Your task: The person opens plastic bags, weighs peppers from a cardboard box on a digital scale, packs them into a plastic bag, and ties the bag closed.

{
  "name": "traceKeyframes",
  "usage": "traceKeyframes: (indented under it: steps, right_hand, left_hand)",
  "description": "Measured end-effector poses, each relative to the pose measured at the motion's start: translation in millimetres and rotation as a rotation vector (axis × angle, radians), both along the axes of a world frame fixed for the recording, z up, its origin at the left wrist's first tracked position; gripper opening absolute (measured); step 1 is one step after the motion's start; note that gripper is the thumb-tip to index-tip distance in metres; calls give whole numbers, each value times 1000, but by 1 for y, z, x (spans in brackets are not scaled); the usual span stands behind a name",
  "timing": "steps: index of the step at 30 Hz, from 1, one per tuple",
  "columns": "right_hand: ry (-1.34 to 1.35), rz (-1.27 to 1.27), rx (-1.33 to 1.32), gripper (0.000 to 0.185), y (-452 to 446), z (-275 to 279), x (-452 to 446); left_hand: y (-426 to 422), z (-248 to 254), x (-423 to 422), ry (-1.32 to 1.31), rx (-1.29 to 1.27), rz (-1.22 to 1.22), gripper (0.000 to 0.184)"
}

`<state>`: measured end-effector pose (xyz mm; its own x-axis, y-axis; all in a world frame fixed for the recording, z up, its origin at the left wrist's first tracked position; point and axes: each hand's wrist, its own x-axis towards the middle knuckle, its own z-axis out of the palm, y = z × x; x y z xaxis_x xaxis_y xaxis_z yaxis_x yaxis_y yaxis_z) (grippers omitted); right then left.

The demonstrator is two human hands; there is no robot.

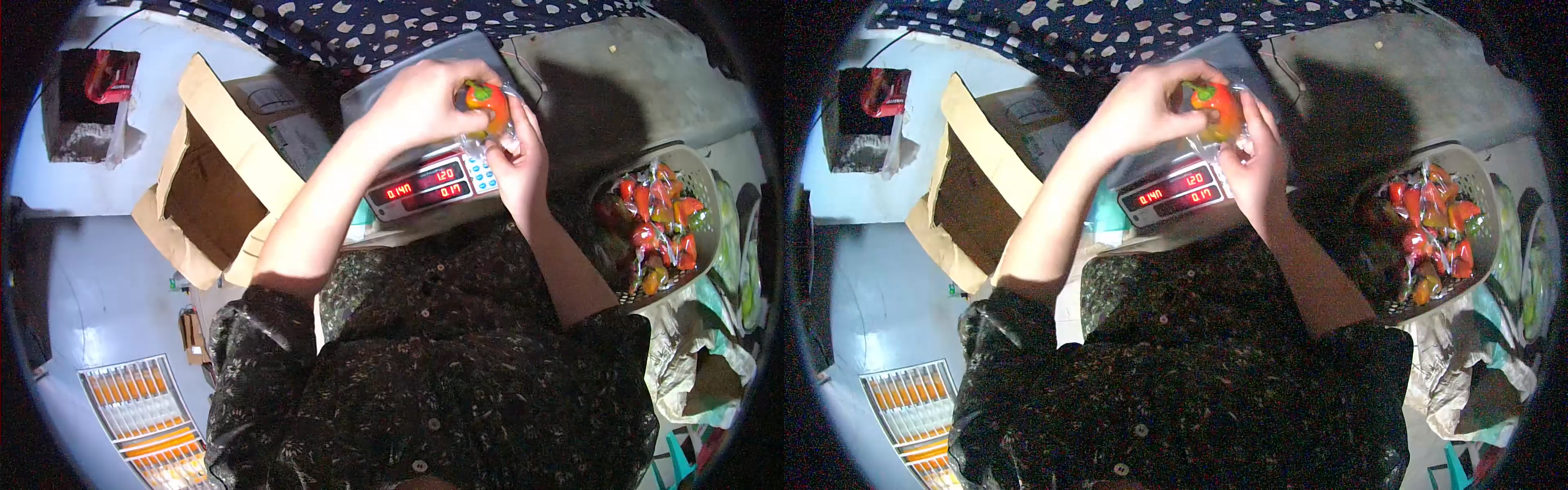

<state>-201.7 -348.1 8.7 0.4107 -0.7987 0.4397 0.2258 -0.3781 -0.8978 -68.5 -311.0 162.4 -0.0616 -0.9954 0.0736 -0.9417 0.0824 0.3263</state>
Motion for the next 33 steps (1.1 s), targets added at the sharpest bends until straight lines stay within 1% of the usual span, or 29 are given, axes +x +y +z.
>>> traceKeyframes:
  steps: [4,8,12,13,15,17,18,21,24,25,26,27,29,30,31,33]
  right_hand:
    - [-24,9,29,66,2,12,0]
    - [-69,0,42,66,3,19,0]
    - [72,-70,-74,67,7,16,-2]
    - [99,-95,-106,67,9,13,0]
    - [143,-108,-175,66,14,16,1]
    - [184,-96,-259,64,15,28,-2]
    - [165,-117,-312,62,15,26,1]
    - [189,-140,-370,60,20,31,5]
    - [243,-67,-208,56,21,55,3]
    - [264,-40,-144,55,22,61,0]
    - [201,27,-61,52,17,59,1]
    - [192,64,4,51,17,65,-2]
    - [163,135,129,50,19,84,-5]
    - [80,118,155,47,25,91,-4]
    - [49,180,194,48,32,100,-5]
    - [0,303,275,50,53,122,-12]
  left_hand:
    - [-8,10,2,-133,-19,-67,38]
    - [6,36,-4,-257,-36,90,37]
    - [18,24,-14,-237,-7,58,37]
    - [16,7,-16,-242,-76,-29,36]
    - [12,-14,-17,-320,129,5,33]
    - [13,-38,-2,-555,406,-34,29]
    - [16,-43,-3,-537,405,23,27]
    - [17,-50,-8,-716,394,76,25]
    - [28,-30,5,-569,258,114,25]
    - [37,-17,8,-430,107,84,25]
    - [49,-4,11,-289,-39,55,25]
    - [63,7,15,-151,-185,24,25]
    - [100,22,16,121,-399,148,25]
    - [121,23,13,298,-392,265,27]
    - [138,-4,20,558,-442,313,39]
    - [173,-19,-6,1050,-268,461,58]
